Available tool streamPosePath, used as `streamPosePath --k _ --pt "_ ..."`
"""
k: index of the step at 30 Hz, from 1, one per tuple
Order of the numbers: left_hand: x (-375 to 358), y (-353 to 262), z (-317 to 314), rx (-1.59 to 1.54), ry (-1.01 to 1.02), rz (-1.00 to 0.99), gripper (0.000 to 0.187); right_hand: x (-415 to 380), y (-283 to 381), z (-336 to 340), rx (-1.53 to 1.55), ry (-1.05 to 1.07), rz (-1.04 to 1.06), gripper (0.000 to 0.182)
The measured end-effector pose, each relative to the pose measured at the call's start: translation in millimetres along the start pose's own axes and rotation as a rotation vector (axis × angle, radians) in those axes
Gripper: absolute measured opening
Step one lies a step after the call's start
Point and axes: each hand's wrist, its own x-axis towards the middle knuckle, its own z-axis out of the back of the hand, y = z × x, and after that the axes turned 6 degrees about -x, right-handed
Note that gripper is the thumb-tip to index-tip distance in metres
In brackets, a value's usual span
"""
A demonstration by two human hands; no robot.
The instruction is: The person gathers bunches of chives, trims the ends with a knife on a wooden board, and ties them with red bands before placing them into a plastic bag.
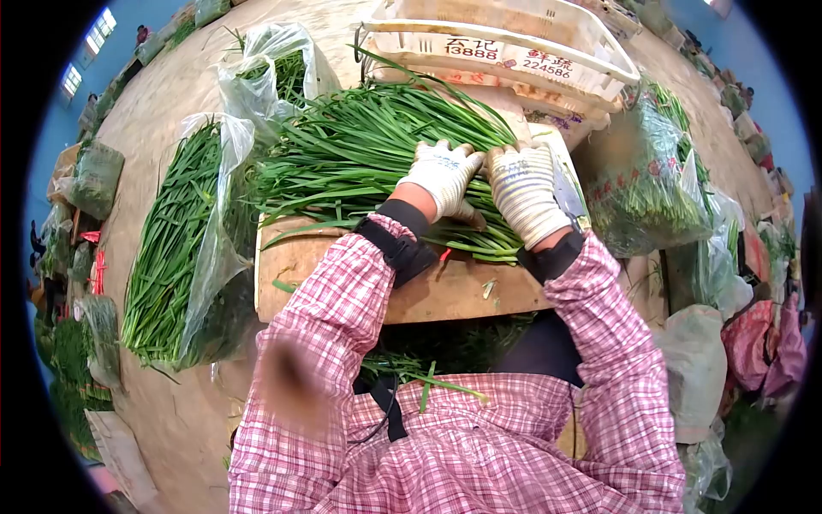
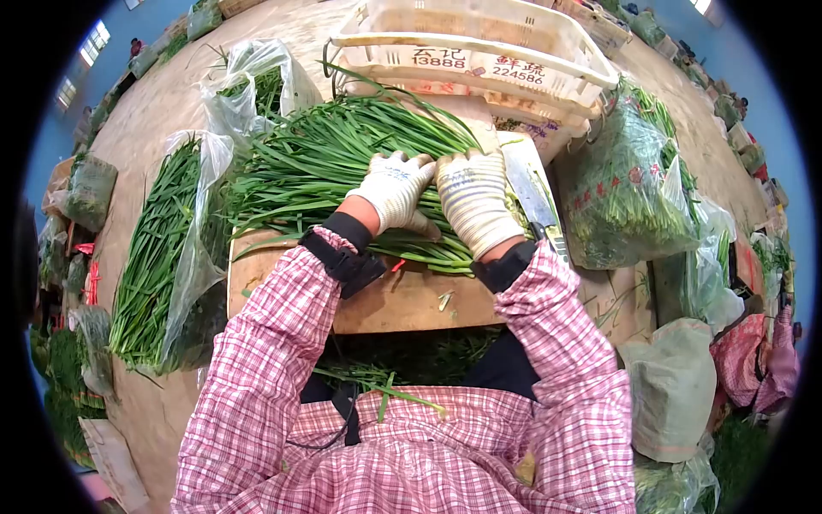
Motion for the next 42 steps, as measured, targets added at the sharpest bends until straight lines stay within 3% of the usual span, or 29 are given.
streamPosePath --k 7,9,11,13,16,17,19,20,23,25,27,28,31,34,39,40,42 --pt "3.9 17.4 -0.9 -0.092 -0.034 -0.094 0.108 -14.9 18.0 -34.0 0.090 -0.301 -0.161 0.010" --pt "-1.7 20.7 8.8 -0.025 -0.058 -0.087 0.101 -12.8 17.0 -35.7 0.066 -0.403 -0.188 0.010" --pt "-18.4 35.6 16.5 0.042 -0.322 -0.163 0.070 -11.4 16.4 -38.1 0.091 -0.331 -0.214 0.009" --pt "-43.4 50.2 42.0 -0.149 -0.333 -0.012 0.036 -8.4 17.5 -40.3 0.117 -0.312 -0.263 0.009" --pt "-104.5 41.6 25.2 -0.175 -0.269 0.066 0.016 -7.9 14.6 -40.0 0.156 -0.308 -0.261 0.011" --pt "-119.7 29.9 10.1 -0.230 -0.173 0.067 0.024 -9.0 13.2 -38.6 0.180 -0.327 -0.250 0.012" --pt "-129.9 9.5 -32.3 -0.344 -0.197 0.042 0.042 -10.1 11.6 -37.2 0.176 -0.348 -0.236 0.014" --pt "-129.8 -0.7 -43.8 -0.350 -0.240 0.004 0.041 -9.3 10.6 -39.6 0.203 -0.347 -0.241 0.014" --pt "-116.4 -10.2 -64.8 -0.324 -0.448 -0.128 0.022 -8.6 7.7 -34.3 0.279 -0.304 -0.265 0.012" --pt "-103.1 -11.4 -64.1 -0.483 -0.580 -0.073 0.012 -6.9 2.1 -30.5 0.299 -0.279 -0.280 0.011" --pt "-82.9 -15.5 -42.2 -0.545 -0.572 0.027 0.009 -3.4 -2.5 -28.4 0.667 -0.104 -0.393 0.014" --pt "-71.2 -18.0 -28.4 -0.586 -0.564 0.049 0.010 -2.5 -7.8 -21.1 0.711 -0.002 -0.404 0.018" --pt "-33.8 -19.7 -10.1 -0.641 -0.511 0.215 0.019 7.7 -16.1 -0.7 0.700 0.113 -0.377 0.019" --pt "-2.9 -9.9 -21.1 -0.835 -0.498 0.320 0.022 17.9 -18.5 3.8 0.551 0.089 -0.224 0.019" --pt "5.7 -7.2 -29.0 -0.910 -0.483 0.352 0.022 12.2 -18.5 -2.0 0.539 0.092 -0.263 0.020" --pt "9.4 -4.1 -31.1 -0.878 -0.488 0.344 0.022 10.6 -20.4 -4.7 0.394 -0.004 -0.174 0.019" --pt "10.6 -2.7 -28.0 -0.848 -0.478 0.334 0.022 15.9 -13.9 -10.1 0.246 0.004 -0.216 0.018"
